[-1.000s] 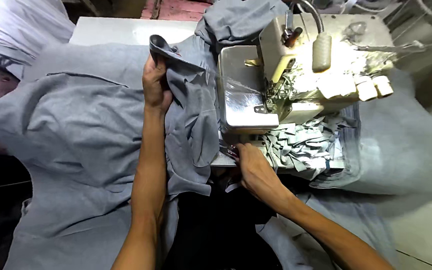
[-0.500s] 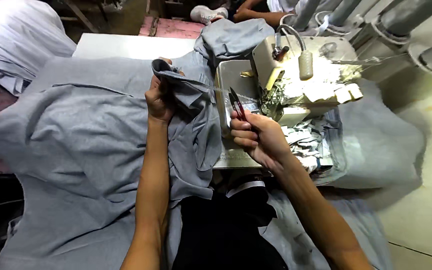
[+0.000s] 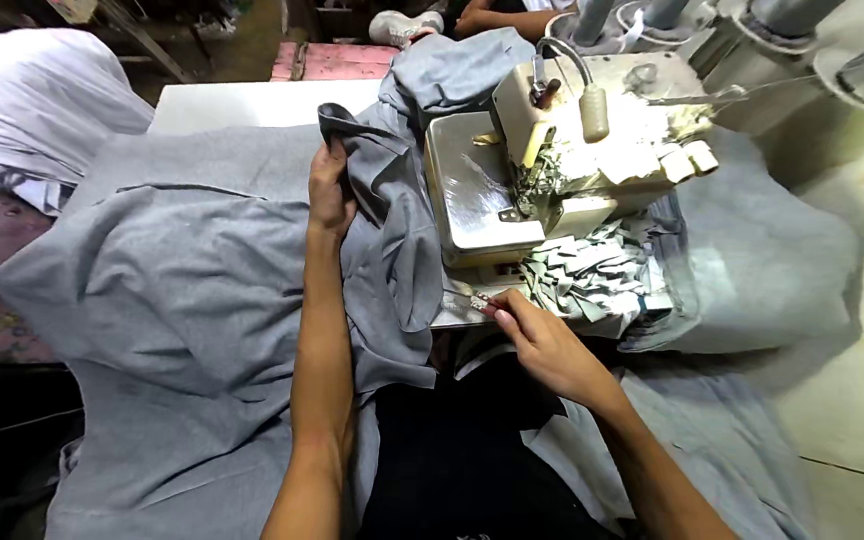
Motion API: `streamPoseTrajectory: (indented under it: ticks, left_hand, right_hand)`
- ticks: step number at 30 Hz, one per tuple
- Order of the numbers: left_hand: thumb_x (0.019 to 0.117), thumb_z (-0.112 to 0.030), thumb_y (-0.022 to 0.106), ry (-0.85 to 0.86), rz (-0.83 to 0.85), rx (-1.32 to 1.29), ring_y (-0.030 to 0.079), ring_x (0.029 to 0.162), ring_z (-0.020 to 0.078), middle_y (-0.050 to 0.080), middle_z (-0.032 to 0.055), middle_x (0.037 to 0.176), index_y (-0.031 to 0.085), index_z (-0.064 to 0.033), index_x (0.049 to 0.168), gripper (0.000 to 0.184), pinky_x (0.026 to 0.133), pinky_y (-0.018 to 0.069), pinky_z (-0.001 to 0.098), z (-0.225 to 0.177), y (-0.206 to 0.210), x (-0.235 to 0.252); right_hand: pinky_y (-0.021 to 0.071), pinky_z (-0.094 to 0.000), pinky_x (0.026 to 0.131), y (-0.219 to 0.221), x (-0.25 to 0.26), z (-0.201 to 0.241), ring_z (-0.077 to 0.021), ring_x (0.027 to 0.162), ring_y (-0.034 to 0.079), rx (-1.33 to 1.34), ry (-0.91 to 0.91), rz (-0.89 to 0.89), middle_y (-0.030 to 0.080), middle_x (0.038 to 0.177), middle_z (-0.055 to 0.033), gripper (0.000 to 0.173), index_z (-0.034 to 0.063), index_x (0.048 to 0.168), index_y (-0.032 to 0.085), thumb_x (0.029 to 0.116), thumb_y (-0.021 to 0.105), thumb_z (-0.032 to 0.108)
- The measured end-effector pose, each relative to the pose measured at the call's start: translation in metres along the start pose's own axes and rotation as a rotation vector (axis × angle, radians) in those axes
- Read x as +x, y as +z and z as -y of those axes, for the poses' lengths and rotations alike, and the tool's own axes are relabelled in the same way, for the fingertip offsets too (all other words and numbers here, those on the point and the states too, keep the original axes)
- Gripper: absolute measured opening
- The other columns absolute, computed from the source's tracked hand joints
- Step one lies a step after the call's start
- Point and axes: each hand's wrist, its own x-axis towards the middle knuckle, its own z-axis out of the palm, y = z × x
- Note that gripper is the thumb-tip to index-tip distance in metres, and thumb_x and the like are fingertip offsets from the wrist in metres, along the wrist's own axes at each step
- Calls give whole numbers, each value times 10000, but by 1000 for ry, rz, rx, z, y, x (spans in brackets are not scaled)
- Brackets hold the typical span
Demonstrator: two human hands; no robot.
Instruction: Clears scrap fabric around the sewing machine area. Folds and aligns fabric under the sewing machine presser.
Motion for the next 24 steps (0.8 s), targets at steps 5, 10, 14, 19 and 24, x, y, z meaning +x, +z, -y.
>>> streamPoseTrajectory:
  ticks: [5, 10, 14, 19, 24]
  left_hand:
    - [1111, -219, 349, 174, -181, 329, 681, 952, 73, 695, -7, 1010, 588, -40, 1201, 312, 884, 584, 324, -2, 16, -9]
    - [1102, -151, 418, 502, -274, 545, 647, 1013, 78, 661, 38, 1058, 567, 32, 1205, 257, 946, 547, 300, -33, 47, -35]
    - [1044, -69, 530, 764, -132, 666, 611, 905, 23, 623, -2, 971, 565, 30, 1091, 114, 816, 537, 239, -73, 78, -53]
    - [1036, -174, 593, 926, 118, 886, 576, 840, -94, 649, -63, 901, 616, 10, 1073, 190, 761, 495, 143, -132, 105, -71]
    - [991, -304, 647, 1090, 150, 1411, 562, 640, 40, 587, -1, 719, 659, -101, 792, 285, 560, 457, 251, -198, 9, -20]
  right_hand:
    - [575, -528, 739, 16, 12, -15, -394, 880, 690, -338, 106, -173, 601, 1202, -257, 406, 35, 1361, 560, 1044, 529, 287]
    - [543, -578, 639, 1, 9, 5, -448, 857, 669, -449, 38, -418, 619, 1080, -274, 442, 6, 1317, 610, 1003, 604, 316]
    - [534, -470, 897, -5, 15, 45, -295, 1107, 612, -4, -266, -494, 624, 1231, -167, 592, 30, 1430, 512, 958, 672, 349]
    - [526, -410, 981, 17, 55, 67, -256, 1185, 595, 402, -501, -432, 587, 1294, -199, 719, -24, 1416, 475, 799, 788, 172]
    - [604, -351, 703, 21, 36, 70, -92, 829, 691, 401, -453, -128, 707, 928, -11, 333, 99, 1146, 663, 821, 733, 98]
